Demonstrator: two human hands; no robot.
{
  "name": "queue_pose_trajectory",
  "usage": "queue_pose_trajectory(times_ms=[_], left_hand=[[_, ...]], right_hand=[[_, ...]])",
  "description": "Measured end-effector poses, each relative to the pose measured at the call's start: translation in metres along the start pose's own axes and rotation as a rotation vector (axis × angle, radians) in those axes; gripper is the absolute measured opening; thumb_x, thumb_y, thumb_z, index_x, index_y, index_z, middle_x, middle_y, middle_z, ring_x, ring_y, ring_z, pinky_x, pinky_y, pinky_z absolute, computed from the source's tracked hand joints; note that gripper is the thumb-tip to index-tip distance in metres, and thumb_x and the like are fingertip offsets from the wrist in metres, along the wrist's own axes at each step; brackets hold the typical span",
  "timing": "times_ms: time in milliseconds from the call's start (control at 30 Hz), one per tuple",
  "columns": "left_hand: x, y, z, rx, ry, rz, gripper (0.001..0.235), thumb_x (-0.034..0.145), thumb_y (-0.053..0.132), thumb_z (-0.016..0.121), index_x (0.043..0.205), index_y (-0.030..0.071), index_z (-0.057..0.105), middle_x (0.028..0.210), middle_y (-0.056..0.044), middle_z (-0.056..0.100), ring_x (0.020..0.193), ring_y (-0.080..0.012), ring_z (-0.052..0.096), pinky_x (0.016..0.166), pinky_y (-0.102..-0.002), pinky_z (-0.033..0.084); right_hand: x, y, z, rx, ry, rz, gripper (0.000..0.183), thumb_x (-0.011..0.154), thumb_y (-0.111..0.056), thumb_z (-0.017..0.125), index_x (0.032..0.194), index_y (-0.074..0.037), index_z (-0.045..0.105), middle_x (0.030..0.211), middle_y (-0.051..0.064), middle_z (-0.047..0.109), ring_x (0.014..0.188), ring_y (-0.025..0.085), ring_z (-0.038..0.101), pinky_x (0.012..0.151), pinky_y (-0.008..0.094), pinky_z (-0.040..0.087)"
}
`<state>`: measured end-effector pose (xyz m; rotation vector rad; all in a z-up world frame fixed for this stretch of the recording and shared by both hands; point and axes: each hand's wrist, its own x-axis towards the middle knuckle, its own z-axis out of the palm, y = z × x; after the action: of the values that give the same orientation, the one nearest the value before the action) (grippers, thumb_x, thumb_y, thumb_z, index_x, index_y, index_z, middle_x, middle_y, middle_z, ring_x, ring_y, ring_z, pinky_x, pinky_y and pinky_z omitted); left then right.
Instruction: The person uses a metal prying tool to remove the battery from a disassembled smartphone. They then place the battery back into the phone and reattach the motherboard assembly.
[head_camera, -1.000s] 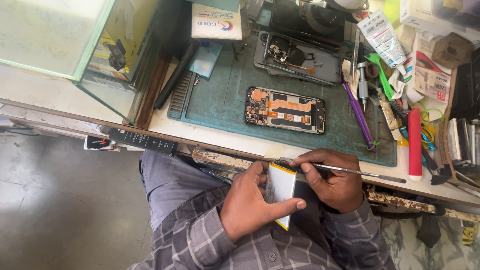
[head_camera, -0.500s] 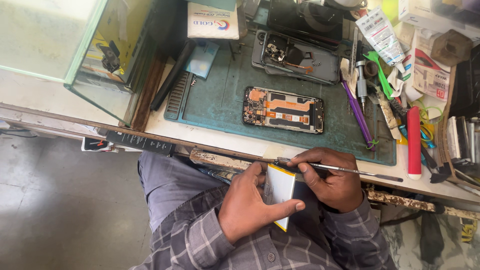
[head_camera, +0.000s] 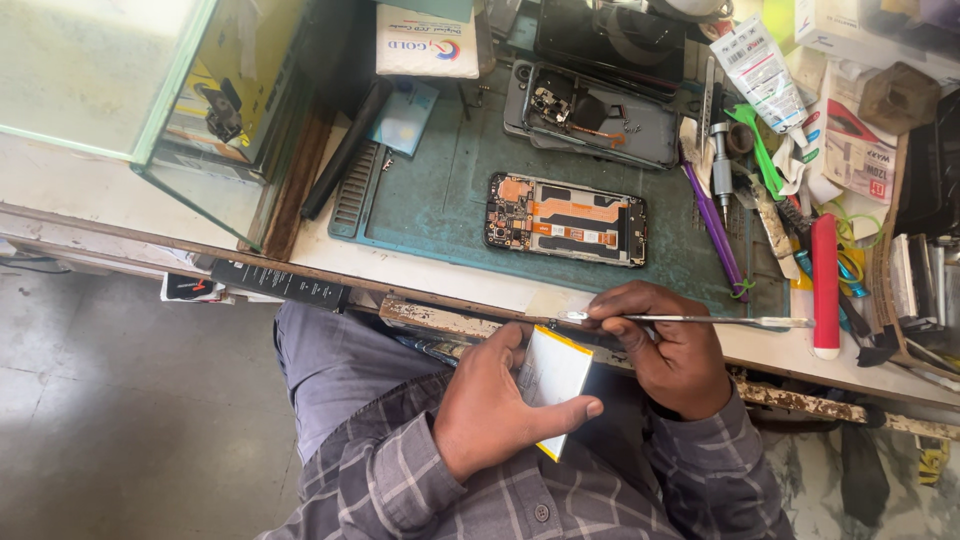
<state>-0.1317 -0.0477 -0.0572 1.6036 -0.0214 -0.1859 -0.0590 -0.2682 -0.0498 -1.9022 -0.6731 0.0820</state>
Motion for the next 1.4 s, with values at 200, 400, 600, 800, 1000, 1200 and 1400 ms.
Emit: queue_pose_trajectory(times_ms=[200, 400, 600, 800, 1000, 1200, 1400], left_hand=[[0.0006, 0.0023, -0.0023, 0.057, 0.005, 0.013, 0.072, 0.065, 0.045, 0.089, 0.113, -0.004, 0.066, 0.095, -0.014, 0.079, 0.088, -0.0221, 0.079, 0.08, -0.034, 0.061], [0.0013, 0.0034, -0.0022, 0.112, 0.025, 0.018, 0.069, 0.064, 0.045, 0.089, 0.106, -0.005, 0.067, 0.091, -0.016, 0.078, 0.086, -0.026, 0.079, 0.08, -0.036, 0.06], [0.0019, 0.0022, -0.0023, 0.185, 0.017, -0.032, 0.069, 0.062, 0.045, 0.09, 0.102, -0.005, 0.066, 0.088, -0.017, 0.076, 0.084, -0.0278, 0.077, 0.078, -0.037, 0.059], [0.0016, 0.0006, -0.0021, 0.102, 0.026, 0.037, 0.066, 0.064, 0.043, 0.089, 0.106, -0.003, 0.067, 0.092, -0.015, 0.077, 0.087, -0.0259, 0.078, 0.08, -0.036, 0.06], [0.0019, -0.0004, -0.0016, 0.104, 0.021, 0.024, 0.064, 0.063, 0.043, 0.089, 0.104, -0.001, 0.068, 0.09, -0.013, 0.077, 0.084, -0.0246, 0.078, 0.078, -0.035, 0.06], [0.0018, -0.0017, -0.0018, 0.091, 0.028, 0.054, 0.066, 0.064, 0.042, 0.089, 0.108, -0.002, 0.067, 0.093, -0.013, 0.077, 0.087, -0.0236, 0.078, 0.079, -0.035, 0.06], [0.0014, -0.0029, -0.0011, 0.074, 0.027, 0.066, 0.067, 0.065, 0.042, 0.088, 0.11, -0.002, 0.067, 0.095, -0.014, 0.078, 0.088, -0.0238, 0.079, 0.081, -0.034, 0.061]], right_hand=[[0.0027, -0.0035, -0.0001, -0.055, -0.018, 0.017, 0.013, 0.099, -0.012, 0.068, 0.104, -0.001, 0.071, 0.102, 0.011, 0.076, 0.095, 0.018, 0.075, 0.084, 0.031, 0.06], [0.001, -0.0056, -0.0009, -0.079, -0.013, 0.004, 0.012, 0.098, -0.011, 0.069, 0.102, 0.0, 0.072, 0.1, 0.011, 0.077, 0.096, 0.019, 0.075, 0.085, 0.031, 0.059], [0.0014, -0.0046, -0.0009, -0.056, -0.021, 0.01, 0.013, 0.099, -0.012, 0.068, 0.104, 0.0, 0.071, 0.1, 0.011, 0.076, 0.095, 0.018, 0.075, 0.084, 0.031, 0.059], [0.0028, -0.0048, -0.0028, -0.022, -0.06, 0.01, 0.015, 0.101, -0.014, 0.065, 0.103, 0.001, 0.069, 0.102, 0.012, 0.075, 0.096, 0.019, 0.074, 0.087, 0.032, 0.059], [0.0022, -0.0041, -0.0035, -0.001, -0.069, 0.026, 0.014, 0.101, -0.013, 0.065, 0.103, 0.001, 0.069, 0.102, 0.012, 0.074, 0.097, 0.02, 0.073, 0.088, 0.033, 0.059], [0.0021, -0.0032, -0.0035, 0.003, -0.076, 0.018, 0.012, 0.101, -0.011, 0.065, 0.102, 0.0, 0.069, 0.102, 0.013, 0.075, 0.099, 0.021, 0.074, 0.089, 0.033, 0.059], [0.0019, -0.0025, -0.0044, -0.016, -0.071, 0.025, 0.01, 0.1, -0.009, 0.065, 0.103, 0.0, 0.069, 0.102, 0.012, 0.075, 0.099, 0.02, 0.074, 0.088, 0.033, 0.059]])
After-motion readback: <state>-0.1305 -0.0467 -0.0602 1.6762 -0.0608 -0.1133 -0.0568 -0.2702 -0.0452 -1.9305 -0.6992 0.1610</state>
